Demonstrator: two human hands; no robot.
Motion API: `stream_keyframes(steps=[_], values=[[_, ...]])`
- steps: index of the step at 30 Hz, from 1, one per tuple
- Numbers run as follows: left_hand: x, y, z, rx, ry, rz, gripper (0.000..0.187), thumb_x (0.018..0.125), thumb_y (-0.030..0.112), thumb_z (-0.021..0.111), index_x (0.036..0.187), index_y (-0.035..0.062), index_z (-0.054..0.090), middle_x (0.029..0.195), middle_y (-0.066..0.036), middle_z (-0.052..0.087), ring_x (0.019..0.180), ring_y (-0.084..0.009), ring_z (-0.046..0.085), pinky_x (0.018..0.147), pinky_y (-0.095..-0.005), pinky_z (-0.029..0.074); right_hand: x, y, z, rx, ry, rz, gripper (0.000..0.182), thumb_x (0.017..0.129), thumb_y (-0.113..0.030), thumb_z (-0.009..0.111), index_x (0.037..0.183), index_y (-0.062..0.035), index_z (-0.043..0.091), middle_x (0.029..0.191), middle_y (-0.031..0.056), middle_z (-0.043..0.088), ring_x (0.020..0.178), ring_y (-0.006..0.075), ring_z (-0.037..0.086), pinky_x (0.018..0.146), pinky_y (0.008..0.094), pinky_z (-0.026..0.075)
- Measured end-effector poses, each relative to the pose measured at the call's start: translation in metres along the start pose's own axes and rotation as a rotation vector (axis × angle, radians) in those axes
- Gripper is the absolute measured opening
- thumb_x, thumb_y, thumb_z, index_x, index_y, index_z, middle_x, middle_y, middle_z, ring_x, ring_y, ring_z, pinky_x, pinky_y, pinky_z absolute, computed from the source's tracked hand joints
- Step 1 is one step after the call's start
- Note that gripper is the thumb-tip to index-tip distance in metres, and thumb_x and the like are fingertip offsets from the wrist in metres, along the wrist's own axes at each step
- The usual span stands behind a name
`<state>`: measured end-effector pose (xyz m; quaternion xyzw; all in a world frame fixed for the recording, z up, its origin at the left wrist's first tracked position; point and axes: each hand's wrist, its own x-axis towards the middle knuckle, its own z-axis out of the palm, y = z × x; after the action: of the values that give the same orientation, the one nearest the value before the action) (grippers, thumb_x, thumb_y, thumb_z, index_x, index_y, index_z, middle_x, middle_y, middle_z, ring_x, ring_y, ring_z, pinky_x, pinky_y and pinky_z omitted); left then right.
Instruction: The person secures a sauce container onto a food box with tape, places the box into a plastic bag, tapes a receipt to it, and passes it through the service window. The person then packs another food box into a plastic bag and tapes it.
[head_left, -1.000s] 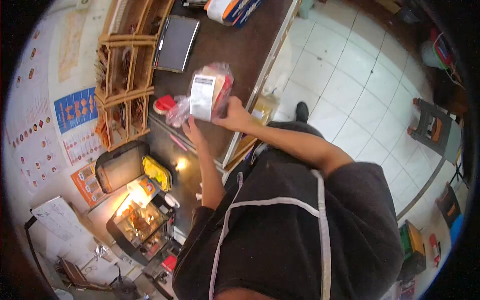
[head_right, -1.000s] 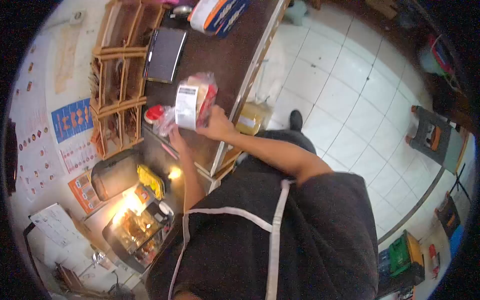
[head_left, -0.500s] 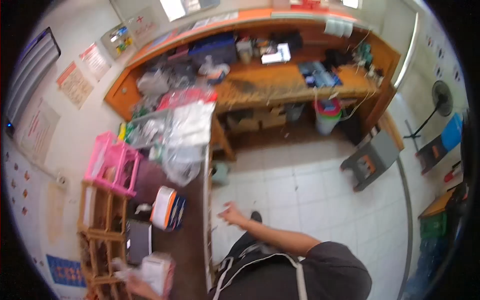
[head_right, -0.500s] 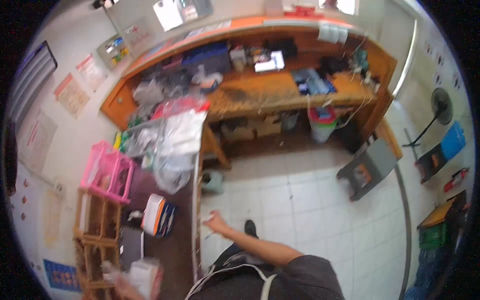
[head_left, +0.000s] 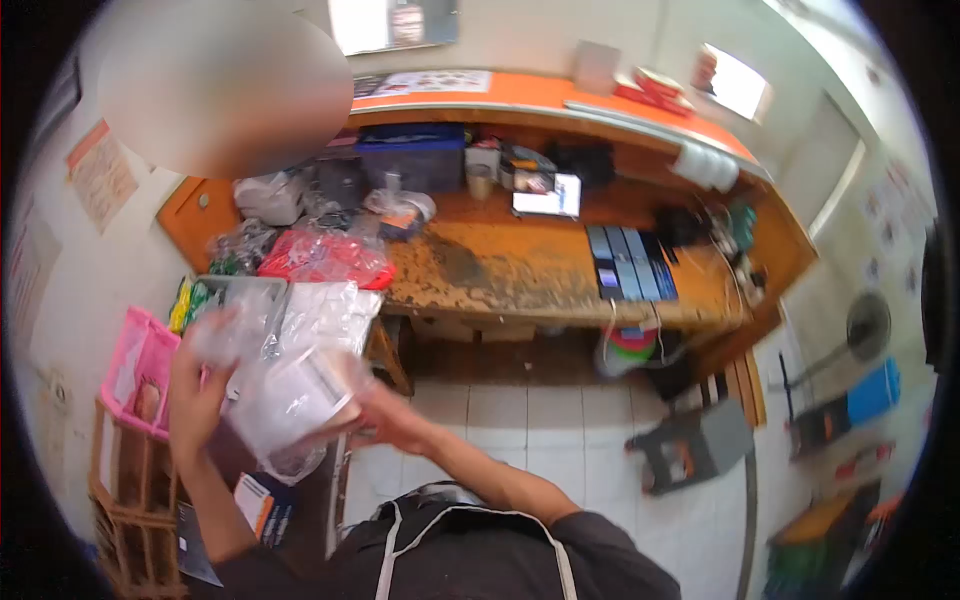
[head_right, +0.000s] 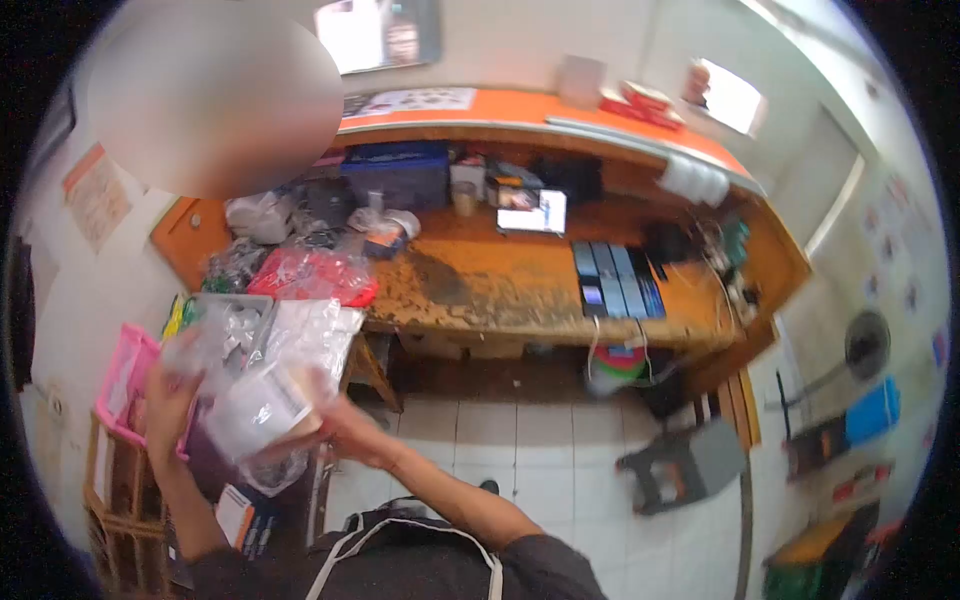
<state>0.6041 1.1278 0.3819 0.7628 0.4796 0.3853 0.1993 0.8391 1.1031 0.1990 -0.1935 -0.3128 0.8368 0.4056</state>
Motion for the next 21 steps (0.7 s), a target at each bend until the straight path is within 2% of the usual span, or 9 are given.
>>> stream_keyframes(steps=[4, 5, 7, 8, 9, 10, 11, 16, 21], values=[[0.155, 0.017, 0.094, 0.022, 0.125, 0.319, 0.023, 0.085, 0.009, 0.062, 0.105, -0.0015, 0.064, 0.103, -0.01, 0.067, 0.096, -0.0164, 0.06, 0.086, -0.0306, 0.045, 0.029, -0.139, -0.102, -0.229, 0.131, -0.333, 0.065, 0.087, -0.036, 0.06, 0.139, -0.0189, 0.026, 0.131, 0.0063, 0.047, 0.106, 0.0244, 0.058, 0.077, 0.042, 0.057], [0.192, 0.039, 0.114, 0.125, 0.145, 0.058, 0.022, 0.085, 0.012, 0.063, 0.101, -0.0023, 0.064, 0.091, -0.009, 0.068, 0.082, -0.0141, 0.06, 0.076, -0.0303, 0.047, 0.033, -0.179, -0.114, -0.22, 0.194, -0.344, 0.065, 0.087, -0.037, 0.06, 0.14, -0.019, 0.025, 0.13, 0.0063, 0.048, 0.106, 0.0243, 0.058, 0.077, 0.0407, 0.057], [0.291, 0.031, 0.152, -0.018, 0.289, 0.409, 0.022, 0.085, 0.017, 0.064, 0.094, -0.0037, 0.063, 0.081, -0.01, 0.067, 0.071, -0.0128, 0.059, 0.066, -0.0303, 0.046, 0.064, -0.259, -0.139, -0.323, 0.249, -0.511, 0.066, 0.086, -0.03, 0.059, 0.14, -0.0166, 0.025, 0.127, 0.0082, 0.049, 0.105, 0.0231, 0.059, 0.074, 0.039, 0.058], [0.336, 0.035, 0.168, -0.197, 0.32, 0.408, 0.022, 0.085, 0.017, 0.064, 0.093, -0.0034, 0.063, 0.081, -0.01, 0.067, 0.074, -0.0145, 0.06, 0.069, -0.0315, 0.046, 0.086, -0.297, -0.156, -0.367, 0.246, -0.617, 0.065, 0.085, -0.025, 0.058, 0.14, -0.0131, 0.026, 0.126, 0.0102, 0.05, 0.103, 0.0228, 0.059, 0.072, 0.0383, 0.058], [0.378, 0.039, 0.174, -0.12, 0.341, 0.43, 0.024, 0.085, 0.019, 0.064, 0.096, -0.0026, 0.063, 0.084, -0.012, 0.068, 0.077, -0.0174, 0.062, 0.071, -0.033, 0.047, 0.09, -0.338, -0.148, -0.338, 0.301, -0.488, 0.059, 0.086, -0.025, 0.055, 0.136, -0.0066, 0.031, 0.119, 0.0125, 0.054, 0.097, 0.0236, 0.062, 0.071, 0.036, 0.059], [0.422, 0.041, 0.183, -0.099, 0.455, 0.553, 0.024, 0.084, 0.022, 0.065, 0.093, -0.001, 0.065, 0.086, -0.015, 0.068, 0.077, -0.0244, 0.064, 0.072, -0.0347, 0.048, 0.12, -0.371, -0.174, -0.32, 0.222, -0.61, 0.051, 0.088, -0.026, 0.052, 0.131, -0.0033, 0.038, 0.111, 0.0131, 0.058, 0.091, 0.0232, 0.064, 0.071, 0.0344, 0.059], [0.466, 0.037, 0.187, -0.035, 0.471, 0.483, 0.026, 0.082, 0.026, 0.066, 0.087, 0.0006, 0.067, 0.088, -0.018, 0.067, 0.08, -0.0314, 0.064, 0.074, -0.0368, 0.048, 0.138, -0.407, -0.182, -0.302, 0.21, -0.555, 0.048, 0.088, -0.029, 0.051, 0.127, -0.0028, 0.042, 0.109, 0.013, 0.06, 0.09, 0.0226, 0.064, 0.07, 0.0335, 0.058], [0.637, 0.01, 0.194, 0.15, 0.709, 0.765, 0.037, 0.08, 0.029, 0.067, 0.108, 0.0054, 0.064, 0.107, -0.017, 0.064, 0.101, -0.0327, 0.061, 0.088, -0.0387, 0.047, 0.245, -0.536, -0.214, -0.264, 0.195, -0.542, 0.055, 0.084, -0.039, 0.055, 0.128, -0.0089, 0.042, 0.12, 0.0126, 0.055, 0.103, 0.0243, 0.06, 0.081, 0.0409, 0.055], [0.682, -0.058, 0.191, -0.06, 0.622, 0.6, 0.037, 0.081, 0.029, 0.067, 0.109, 0.0064, 0.064, 0.106, -0.016, 0.065, 0.102, -0.0308, 0.06, 0.089, -0.037, 0.046, 0.346, -0.631, -0.239, -0.261, 0.254, -0.611, 0.058, 0.081, -0.035, 0.056, 0.129, -0.0042, 0.043, 0.124, 0.0176, 0.054, 0.11, 0.0353, 0.055, 0.083, 0.039, 0.055]])
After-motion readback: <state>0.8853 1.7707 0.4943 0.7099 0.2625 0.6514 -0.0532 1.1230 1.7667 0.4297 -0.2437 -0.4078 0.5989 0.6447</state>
